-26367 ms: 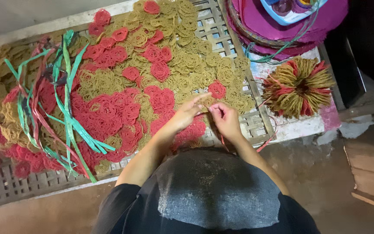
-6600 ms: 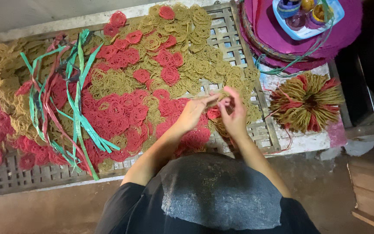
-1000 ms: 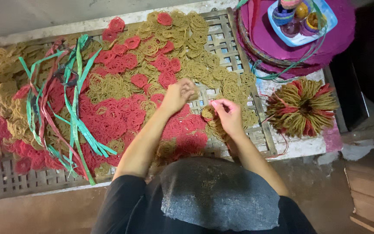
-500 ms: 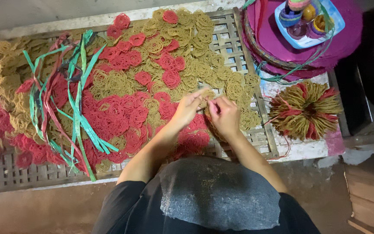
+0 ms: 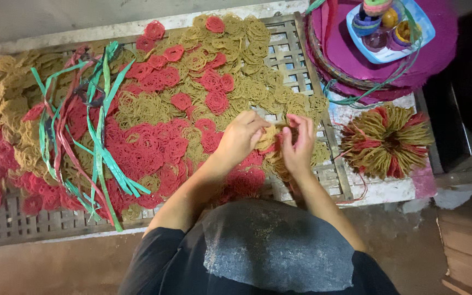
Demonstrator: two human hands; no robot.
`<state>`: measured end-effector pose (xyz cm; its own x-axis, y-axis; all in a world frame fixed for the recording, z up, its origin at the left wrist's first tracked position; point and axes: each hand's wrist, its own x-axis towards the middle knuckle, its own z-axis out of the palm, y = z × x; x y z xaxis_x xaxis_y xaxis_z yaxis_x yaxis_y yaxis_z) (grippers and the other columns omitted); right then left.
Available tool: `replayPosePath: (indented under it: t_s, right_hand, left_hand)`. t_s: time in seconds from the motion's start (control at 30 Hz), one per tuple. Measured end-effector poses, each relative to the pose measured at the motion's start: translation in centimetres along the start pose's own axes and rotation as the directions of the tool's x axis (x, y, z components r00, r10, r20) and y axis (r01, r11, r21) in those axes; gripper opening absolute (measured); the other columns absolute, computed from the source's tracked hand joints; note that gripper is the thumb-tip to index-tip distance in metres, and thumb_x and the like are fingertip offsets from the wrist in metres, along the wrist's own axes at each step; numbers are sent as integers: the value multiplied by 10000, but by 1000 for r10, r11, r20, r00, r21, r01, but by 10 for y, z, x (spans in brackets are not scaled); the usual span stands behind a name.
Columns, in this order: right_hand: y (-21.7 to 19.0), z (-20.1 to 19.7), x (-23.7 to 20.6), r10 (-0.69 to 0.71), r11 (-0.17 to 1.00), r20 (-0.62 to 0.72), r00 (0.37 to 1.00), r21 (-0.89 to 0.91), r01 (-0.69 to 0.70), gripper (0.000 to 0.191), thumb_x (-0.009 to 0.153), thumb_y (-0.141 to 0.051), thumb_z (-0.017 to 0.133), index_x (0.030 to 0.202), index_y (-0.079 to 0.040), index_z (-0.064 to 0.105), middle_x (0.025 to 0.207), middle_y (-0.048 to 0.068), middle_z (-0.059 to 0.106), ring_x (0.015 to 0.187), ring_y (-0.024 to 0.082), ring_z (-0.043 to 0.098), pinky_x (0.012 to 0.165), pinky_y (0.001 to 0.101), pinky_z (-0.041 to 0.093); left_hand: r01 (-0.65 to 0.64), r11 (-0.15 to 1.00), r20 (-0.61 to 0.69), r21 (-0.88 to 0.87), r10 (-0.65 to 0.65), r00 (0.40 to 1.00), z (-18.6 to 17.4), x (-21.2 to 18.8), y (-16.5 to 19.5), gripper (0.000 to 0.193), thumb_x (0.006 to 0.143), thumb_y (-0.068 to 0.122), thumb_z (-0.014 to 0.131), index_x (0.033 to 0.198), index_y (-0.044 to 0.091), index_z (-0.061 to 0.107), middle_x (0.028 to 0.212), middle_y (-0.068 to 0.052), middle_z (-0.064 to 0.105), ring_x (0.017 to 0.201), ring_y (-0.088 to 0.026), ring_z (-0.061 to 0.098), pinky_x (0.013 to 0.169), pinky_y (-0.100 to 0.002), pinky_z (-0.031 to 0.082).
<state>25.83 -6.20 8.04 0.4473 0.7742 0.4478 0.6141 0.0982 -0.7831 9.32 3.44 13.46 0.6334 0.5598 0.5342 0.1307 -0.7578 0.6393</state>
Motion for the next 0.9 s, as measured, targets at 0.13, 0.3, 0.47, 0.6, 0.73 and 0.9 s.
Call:
replayPosePath:
  t_s: [0.13, 0.3, 0.47, 0.6, 0.73, 0.9]
  right_hand:
    - [2, -3, 8, -122, 986, 147, 981, -97, 137, 193, 980, -92, 669, 1153, -44, 739, 1194, 113, 607, 1145, 320, 535, 1029, 423, 400]
    - [12, 11, 10, 31, 967, 270, 962, 236, -98, 132, 1012, -87, 635, 1062, -39, 748, 1063, 75, 712, 1043, 195, 652, 985, 346, 497]
    - [14, 15, 0, 249, 772, 339, 907, 497, -398, 180, 979, -117, 682, 1099, -8, 760, 986, 52, 760, 877, 106, 710, 819, 257, 570]
    - [19, 11, 1, 399, 696, 347, 849, 488, -527, 187, 965, -116, 702, 1102, -9, 770, 891, 55, 755, 761, 86, 667, 678, 255, 545]
    - [22, 13, 8, 318, 723, 296, 901, 540, -432, 182, 990, -134, 690, 1097, -12, 770, 923, 26, 761, 767, 60, 643, 714, 216, 524]
    - [16, 20, 13, 343, 776, 320, 883, 434, -458, 177, 1001, -146, 680, 1089, -24, 774, 823, -2, 712, 723, 37, 605, 655, 201, 469]
  left_hand:
    - [33, 997, 99, -69, -26, 995, 0, 18, -3, 213, 877, -9, 688, 1073, 71, 718, 975, -127, 659, 962, -318, 652, 876, -407, 550]
    - [177, 964, 187, -198, -140, 972, 23, 49, -39, 435, 847, -47, 565, 1255, 52, 677, 1163, -153, 692, 1092, -306, 688, 980, -388, 553]
    - [-144, 775, 24, 615, 164, 986, 39, 79, -82, 549, 698, 8, 598, 1240, 35, 681, 1230, -184, 717, 1128, -350, 670, 955, -464, 490]
    - [103, 843, 303, 529, -300, 905, 34, 79, -93, 290, 932, 104, 608, 1201, 135, 711, 1203, -114, 721, 1173, -300, 664, 1036, -436, 498]
    - [6, 899, 215, 439, -112, 970, 27, 72, -87, 424, 736, 125, 642, 1148, 73, 729, 1153, -140, 721, 1078, -330, 664, 925, -439, 499]
    - [63, 916, 163, 396, -137, 977, 23, 70, -82, 215, 937, 224, 643, 1074, 107, 760, 1086, -113, 743, 978, -329, 697, 860, -464, 537]
